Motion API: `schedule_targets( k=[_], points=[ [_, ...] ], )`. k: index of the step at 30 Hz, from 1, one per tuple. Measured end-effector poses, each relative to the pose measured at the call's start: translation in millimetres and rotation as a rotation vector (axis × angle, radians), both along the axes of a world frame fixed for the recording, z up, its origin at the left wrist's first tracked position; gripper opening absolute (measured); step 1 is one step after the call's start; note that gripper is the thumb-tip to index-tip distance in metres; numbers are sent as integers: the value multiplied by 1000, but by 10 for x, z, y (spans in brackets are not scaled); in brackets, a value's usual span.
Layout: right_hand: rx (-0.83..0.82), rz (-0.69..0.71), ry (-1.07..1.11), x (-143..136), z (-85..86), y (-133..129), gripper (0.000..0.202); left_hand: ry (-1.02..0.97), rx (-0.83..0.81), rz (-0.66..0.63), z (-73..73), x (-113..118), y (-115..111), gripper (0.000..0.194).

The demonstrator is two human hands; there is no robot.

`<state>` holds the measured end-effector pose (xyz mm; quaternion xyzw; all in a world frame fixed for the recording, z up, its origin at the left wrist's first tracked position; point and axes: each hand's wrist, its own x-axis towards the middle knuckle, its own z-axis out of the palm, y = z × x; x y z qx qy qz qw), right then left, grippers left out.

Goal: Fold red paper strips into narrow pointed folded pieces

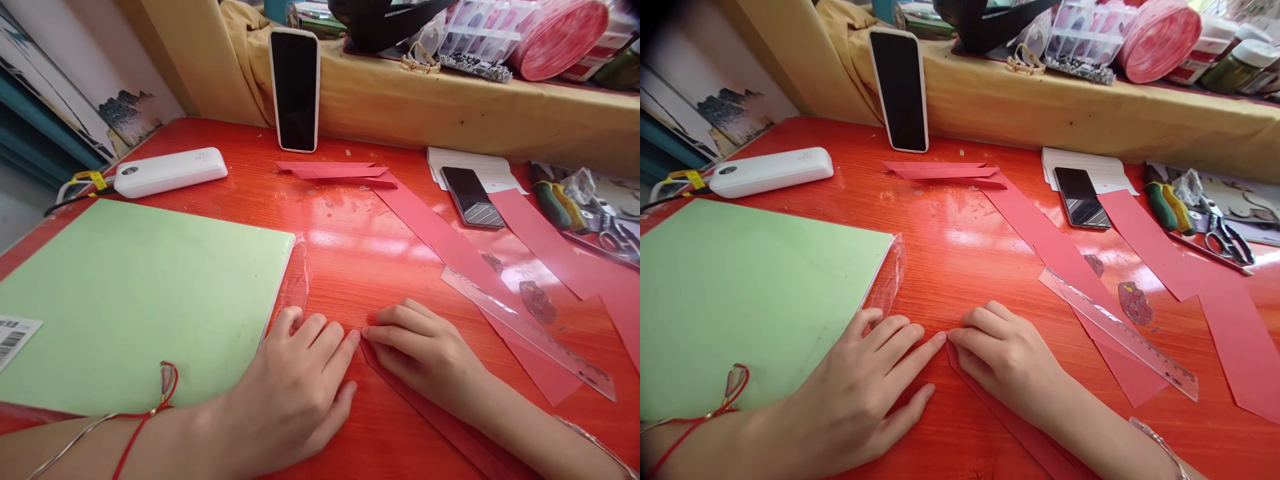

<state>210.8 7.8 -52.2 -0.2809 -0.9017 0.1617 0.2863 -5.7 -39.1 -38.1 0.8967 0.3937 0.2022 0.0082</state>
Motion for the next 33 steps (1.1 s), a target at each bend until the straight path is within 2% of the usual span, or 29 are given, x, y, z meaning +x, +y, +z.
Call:
schedule_targets(
  k=[5, 11, 14, 20, 28, 33],
  points=[
    [3, -26, 26, 0, -7, -24, 18, -31, -21, -4, -2, -10, 5, 33],
    [-23, 30, -13, 51, -17, 40, 18, -101, -184, 1, 27, -24, 15, 31],
    [-30, 86, -50, 87, -5, 91, 18, -78, -154, -14, 6, -33, 2, 33],
    [62, 189, -121, 129, 23, 136, 22, -10, -54, -18, -21, -22, -11, 36],
    [110, 199, -105, 114, 28, 137, 23, -94, -132, -2, -17, -34, 2, 33],
    [111, 195, -112, 95, 57, 144, 20, -63, -88, -17, -31, -28, -19, 32]
  ],
)
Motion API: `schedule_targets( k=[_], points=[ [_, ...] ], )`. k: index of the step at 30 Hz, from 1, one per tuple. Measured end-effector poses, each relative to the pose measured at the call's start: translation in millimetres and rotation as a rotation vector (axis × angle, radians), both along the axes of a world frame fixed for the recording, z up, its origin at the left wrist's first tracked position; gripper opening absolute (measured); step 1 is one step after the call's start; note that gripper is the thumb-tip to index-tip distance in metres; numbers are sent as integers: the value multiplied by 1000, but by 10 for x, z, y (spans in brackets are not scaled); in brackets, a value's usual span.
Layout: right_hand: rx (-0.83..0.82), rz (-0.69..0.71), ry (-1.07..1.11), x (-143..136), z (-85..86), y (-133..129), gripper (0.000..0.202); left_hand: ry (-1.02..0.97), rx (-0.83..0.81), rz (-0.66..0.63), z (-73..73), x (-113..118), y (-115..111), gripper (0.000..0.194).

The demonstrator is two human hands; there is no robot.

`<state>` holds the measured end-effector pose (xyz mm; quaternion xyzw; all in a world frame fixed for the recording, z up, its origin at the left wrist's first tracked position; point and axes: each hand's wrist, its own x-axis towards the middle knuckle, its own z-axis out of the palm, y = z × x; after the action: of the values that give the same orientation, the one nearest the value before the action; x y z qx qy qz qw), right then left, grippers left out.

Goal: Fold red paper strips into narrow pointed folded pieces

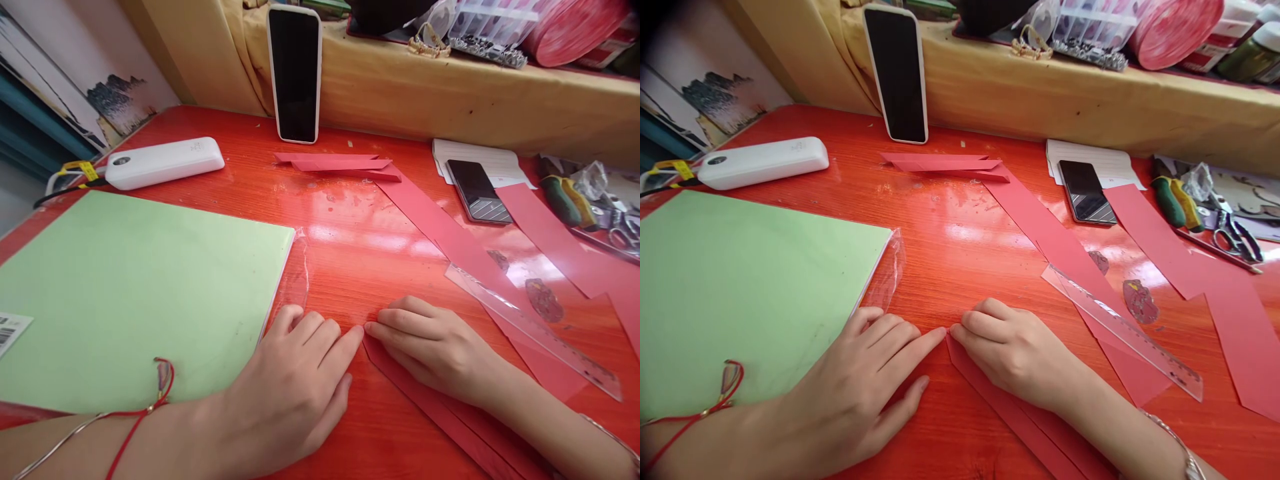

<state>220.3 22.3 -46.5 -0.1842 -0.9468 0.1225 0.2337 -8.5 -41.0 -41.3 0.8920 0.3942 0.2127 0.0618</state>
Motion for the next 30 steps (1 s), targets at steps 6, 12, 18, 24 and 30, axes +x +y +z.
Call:
schedule_targets(
  k=[6, 12, 18, 24, 30],
  points=[
    [29, -36, -31, -6, 17, -14, 19, 75, 13, 5, -12, 10, 11, 38],
    [97, -115, -73, 44, 34, -25, 17, 145, 100, 7, -5, 23, 23, 38],
    [107, -142, -75, 56, 84, -26, 16, 171, 137, 7, -15, 26, 8, 37],
    [-19, -139, -149, 2, 209, -31, 21, 195, 148, -28, -19, 21, 30, 38],
    [28, -371, -368, 520, 357, 187, 26, 218, 205, -102, -57, -14, 12, 35]
  ],
)
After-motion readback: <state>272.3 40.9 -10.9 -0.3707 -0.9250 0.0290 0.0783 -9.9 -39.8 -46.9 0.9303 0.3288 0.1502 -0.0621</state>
